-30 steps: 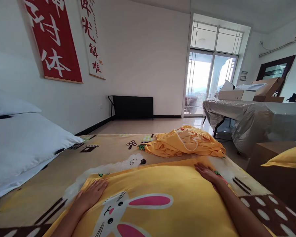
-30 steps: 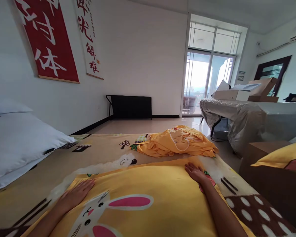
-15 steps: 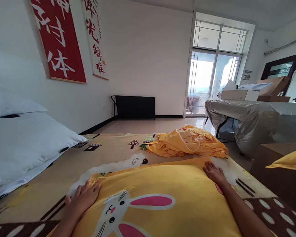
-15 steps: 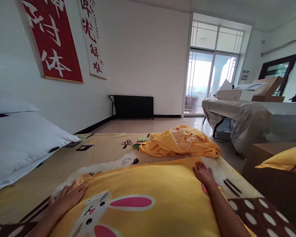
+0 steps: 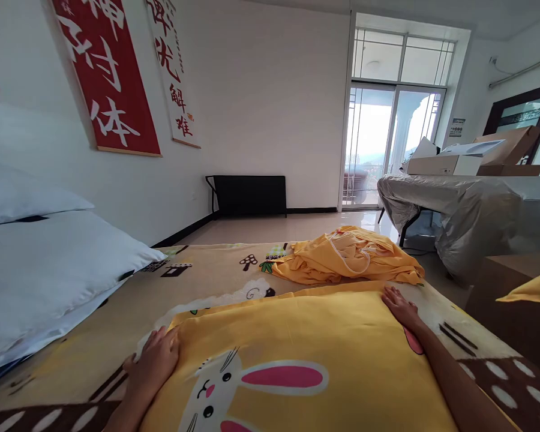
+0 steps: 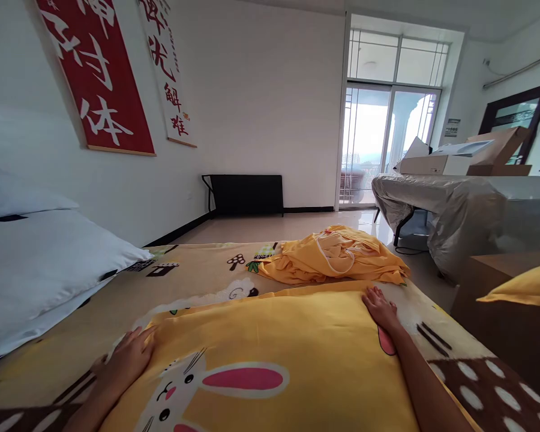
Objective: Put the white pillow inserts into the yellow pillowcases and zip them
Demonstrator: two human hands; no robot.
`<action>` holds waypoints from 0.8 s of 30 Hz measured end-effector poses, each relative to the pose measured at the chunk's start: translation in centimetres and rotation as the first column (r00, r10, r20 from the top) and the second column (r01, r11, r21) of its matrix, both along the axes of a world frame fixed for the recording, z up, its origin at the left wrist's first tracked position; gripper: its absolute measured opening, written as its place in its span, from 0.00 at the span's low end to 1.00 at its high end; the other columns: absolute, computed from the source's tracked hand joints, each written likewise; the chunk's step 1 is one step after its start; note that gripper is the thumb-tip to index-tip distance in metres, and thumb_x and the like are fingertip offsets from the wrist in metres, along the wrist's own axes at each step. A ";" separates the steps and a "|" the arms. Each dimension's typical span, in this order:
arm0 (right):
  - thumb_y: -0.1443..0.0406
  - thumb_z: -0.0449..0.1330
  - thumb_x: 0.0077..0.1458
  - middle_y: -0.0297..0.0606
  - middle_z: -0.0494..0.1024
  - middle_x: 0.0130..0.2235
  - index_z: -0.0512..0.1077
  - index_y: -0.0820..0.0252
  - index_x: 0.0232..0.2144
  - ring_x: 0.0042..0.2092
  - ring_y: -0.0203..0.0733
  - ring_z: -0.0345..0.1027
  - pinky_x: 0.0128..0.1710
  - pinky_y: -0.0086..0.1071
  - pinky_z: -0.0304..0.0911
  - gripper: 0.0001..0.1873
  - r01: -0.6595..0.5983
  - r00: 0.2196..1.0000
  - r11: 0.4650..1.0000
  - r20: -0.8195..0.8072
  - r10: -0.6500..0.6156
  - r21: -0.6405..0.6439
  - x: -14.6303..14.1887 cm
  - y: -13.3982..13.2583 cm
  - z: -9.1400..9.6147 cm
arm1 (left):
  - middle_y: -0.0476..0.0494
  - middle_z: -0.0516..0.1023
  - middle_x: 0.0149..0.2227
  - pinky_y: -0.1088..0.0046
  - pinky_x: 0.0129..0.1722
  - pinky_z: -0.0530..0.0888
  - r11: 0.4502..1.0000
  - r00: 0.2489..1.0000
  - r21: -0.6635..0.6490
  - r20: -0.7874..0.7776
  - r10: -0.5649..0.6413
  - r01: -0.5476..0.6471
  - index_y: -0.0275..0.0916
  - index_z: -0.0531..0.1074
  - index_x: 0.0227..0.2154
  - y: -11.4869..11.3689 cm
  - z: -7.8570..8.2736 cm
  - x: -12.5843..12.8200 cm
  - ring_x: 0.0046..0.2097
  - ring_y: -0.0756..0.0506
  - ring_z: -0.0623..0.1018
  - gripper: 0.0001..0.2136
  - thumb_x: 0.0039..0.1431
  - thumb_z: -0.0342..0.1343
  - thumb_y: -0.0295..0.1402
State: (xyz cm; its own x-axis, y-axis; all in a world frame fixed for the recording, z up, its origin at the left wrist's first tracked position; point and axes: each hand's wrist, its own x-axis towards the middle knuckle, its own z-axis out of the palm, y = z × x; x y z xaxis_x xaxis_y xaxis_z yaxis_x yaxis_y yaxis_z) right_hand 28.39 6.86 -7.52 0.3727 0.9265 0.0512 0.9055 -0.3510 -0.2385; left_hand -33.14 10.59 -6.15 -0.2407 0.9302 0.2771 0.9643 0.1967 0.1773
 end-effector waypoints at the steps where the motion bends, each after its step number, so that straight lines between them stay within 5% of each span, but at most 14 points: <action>1: 0.56 0.36 0.62 0.43 0.47 0.67 0.50 0.57 0.64 0.67 0.44 0.37 0.61 0.51 0.43 0.30 0.001 1.000 1.000 -0.002 -0.001 0.019 -0.1 -0.1 0.7 | 0.32 0.60 0.62 0.44 0.56 0.60 1.000 1.000 -0.005 0.006 -0.002 0.002 0.36 0.67 0.54 -0.1 0.8 0.2 0.62 0.35 0.61 0.24 0.60 0.35 0.33; 4: 0.54 0.37 0.62 0.43 0.44 0.67 0.46 0.56 0.65 0.68 0.45 0.33 0.62 0.50 0.39 0.31 -0.104 0.994 0.989 -0.025 0.107 0.109 -1.3 -1.2 3.7 | 0.39 0.60 0.63 0.56 0.55 0.67 0.994 0.989 -0.021 0.100 -0.106 0.108 0.38 0.69 0.52 -1.0 4.3 1.1 0.59 0.38 0.67 0.22 0.58 0.40 0.36; 7: 0.50 0.39 0.62 0.40 0.43 0.67 0.45 0.52 0.65 0.68 0.47 0.31 0.63 0.51 0.36 0.32 -0.334 0.935 0.921 -0.055 0.351 0.202 -4.7 -4.3 7.8 | 0.48 0.61 0.62 0.64 0.57 0.67 0.914 0.903 0.049 0.142 -0.406 0.403 0.44 0.63 0.57 -4.3 8.1 4.2 0.61 0.41 0.65 0.25 0.59 0.43 0.44; 10: 0.48 0.42 0.62 0.35 0.40 0.68 0.39 0.46 0.66 0.68 0.45 0.31 0.64 0.49 0.34 0.34 -0.642 0.741 0.732 -0.060 0.669 0.229 -10.1 -8.8 11.3 | 0.55 0.55 0.64 0.63 0.60 0.62 0.774 0.780 0.146 0.022 -0.626 0.616 0.51 0.52 0.62 -9.3 10.4 9.9 0.64 0.43 0.58 0.26 0.62 0.40 0.46; 12: 0.49 0.45 0.61 0.33 0.38 0.68 0.36 0.47 0.66 0.68 0.44 0.31 0.65 0.46 0.33 0.36 -0.802 0.553 0.561 -0.101 0.827 0.204 -13.8 -11.3 12.5 | 0.53 0.50 0.66 0.61 0.62 0.59 0.652 0.656 0.074 -0.045 -0.753 0.754 0.52 0.42 0.64 -12.1 10.7 14.0 0.65 0.43 0.56 0.27 0.64 0.40 0.44; 14: 0.48 0.47 0.60 0.34 0.39 0.67 0.36 0.48 0.66 0.68 0.44 0.32 0.66 0.44 0.32 0.38 -0.873 0.440 0.457 -0.130 0.889 0.170 -16.5 -12.7 12.6 | 0.51 0.48 0.66 0.58 0.62 0.57 0.543 0.541 -0.005 -0.080 -0.837 0.840 0.52 0.37 0.64 -13.6 10.0 17.0 0.65 0.43 0.54 0.28 0.64 0.41 0.44; 16: 0.47 0.48 0.59 0.36 0.41 0.67 0.39 0.49 0.66 0.67 0.45 0.34 0.66 0.45 0.33 0.39 -0.889 0.415 0.433 -0.140 0.899 0.148 -17.8 -12.8 12.1 | 0.51 0.47 0.66 0.55 0.62 0.57 0.511 0.506 -0.076 -0.075 -0.859 0.856 0.53 0.36 0.64 -13.6 9.0 18.5 0.66 0.43 0.53 0.28 0.64 0.41 0.44; 24: 0.48 0.45 0.61 0.35 0.46 0.66 0.49 0.46 0.64 0.67 0.46 0.38 0.65 0.49 0.34 0.31 -0.857 0.479 0.498 -0.151 0.865 0.130 -16.6 -10.5 11.0 | 0.50 0.45 0.66 0.52 0.62 0.56 0.568 0.570 -0.128 -0.026 -0.821 0.813 0.54 0.39 0.63 -11.0 7.1 17.6 0.66 0.42 0.52 0.26 0.65 0.39 0.46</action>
